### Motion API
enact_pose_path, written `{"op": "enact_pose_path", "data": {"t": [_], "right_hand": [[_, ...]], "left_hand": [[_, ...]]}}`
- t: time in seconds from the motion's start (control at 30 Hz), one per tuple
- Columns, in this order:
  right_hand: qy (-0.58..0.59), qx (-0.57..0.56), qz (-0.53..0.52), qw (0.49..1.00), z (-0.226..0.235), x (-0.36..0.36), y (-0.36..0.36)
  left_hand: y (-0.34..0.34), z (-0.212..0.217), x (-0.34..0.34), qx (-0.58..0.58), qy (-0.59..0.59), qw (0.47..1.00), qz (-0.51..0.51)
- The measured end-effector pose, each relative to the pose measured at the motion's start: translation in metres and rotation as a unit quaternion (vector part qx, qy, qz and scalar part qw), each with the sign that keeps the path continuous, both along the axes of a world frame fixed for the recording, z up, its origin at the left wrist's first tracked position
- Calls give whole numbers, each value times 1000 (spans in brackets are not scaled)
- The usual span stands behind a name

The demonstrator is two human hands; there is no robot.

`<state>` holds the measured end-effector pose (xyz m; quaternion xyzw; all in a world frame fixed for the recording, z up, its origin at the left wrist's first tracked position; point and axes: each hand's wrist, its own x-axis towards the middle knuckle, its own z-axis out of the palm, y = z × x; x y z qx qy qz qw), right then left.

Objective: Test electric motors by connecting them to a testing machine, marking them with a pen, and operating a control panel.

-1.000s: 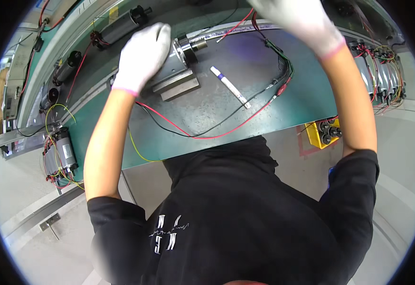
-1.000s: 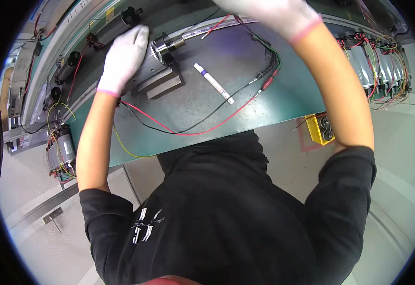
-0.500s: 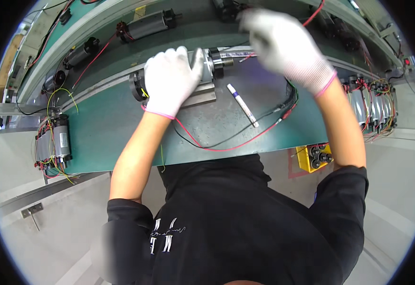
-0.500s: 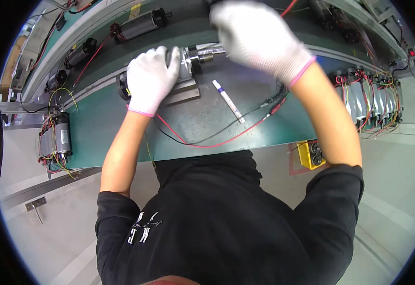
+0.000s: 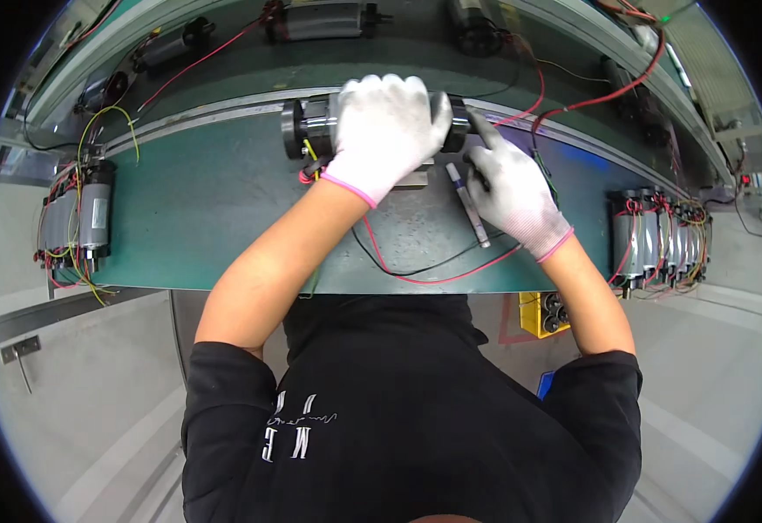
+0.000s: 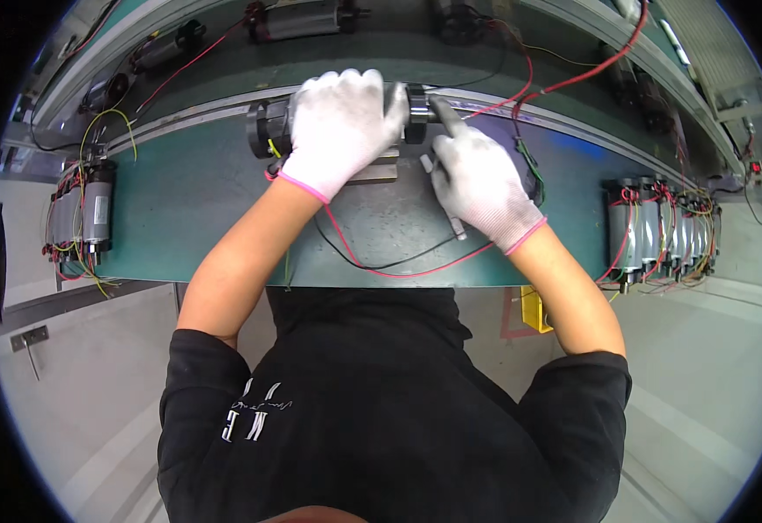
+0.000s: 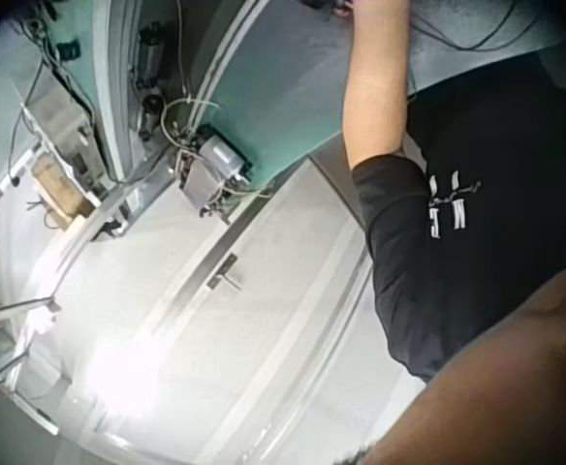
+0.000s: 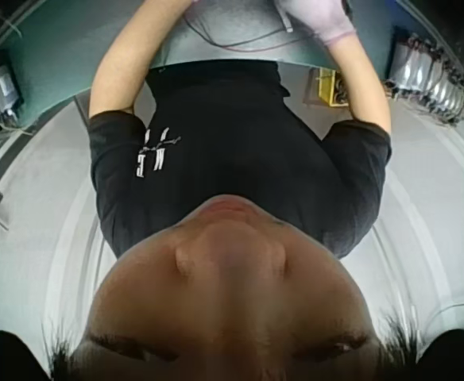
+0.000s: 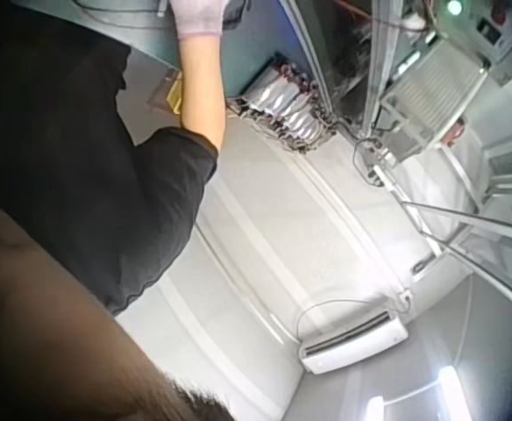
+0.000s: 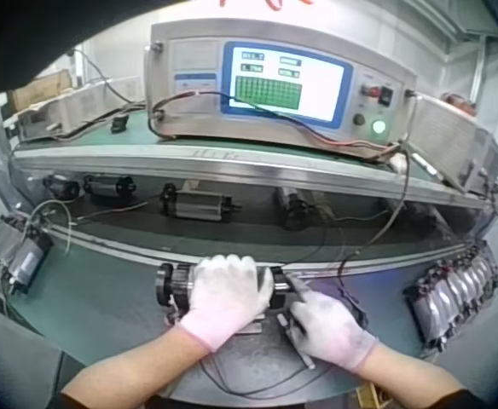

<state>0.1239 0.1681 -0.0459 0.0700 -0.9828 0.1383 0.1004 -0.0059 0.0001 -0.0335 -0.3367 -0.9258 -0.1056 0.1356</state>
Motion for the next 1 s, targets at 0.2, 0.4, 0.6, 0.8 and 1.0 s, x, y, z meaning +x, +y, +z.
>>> {"op": "enact_pose_path", "data": {"t": [0.2, 0.4, 0.6, 0.8, 1.0], "right_hand": [[48, 10, 3, 999, -2, 3, -7], [19, 12, -26, 999, 9, 2, -23], [-59, -59, 30, 996, 74, 6, -2], [328, 83, -80, 938, 143, -38, 65], [326, 181, -131, 919, 146, -63, 76]], "left_hand": [[-2, 1, -1, -8, -21, 1000, 3], [-7, 1, -5, 60, 12, 998, -27], [-6, -7, -3, 96, -37, 994, -42], [3, -2, 2, 28, 19, 999, 4], [-1, -1, 2, 43, 19, 999, -10]]}}
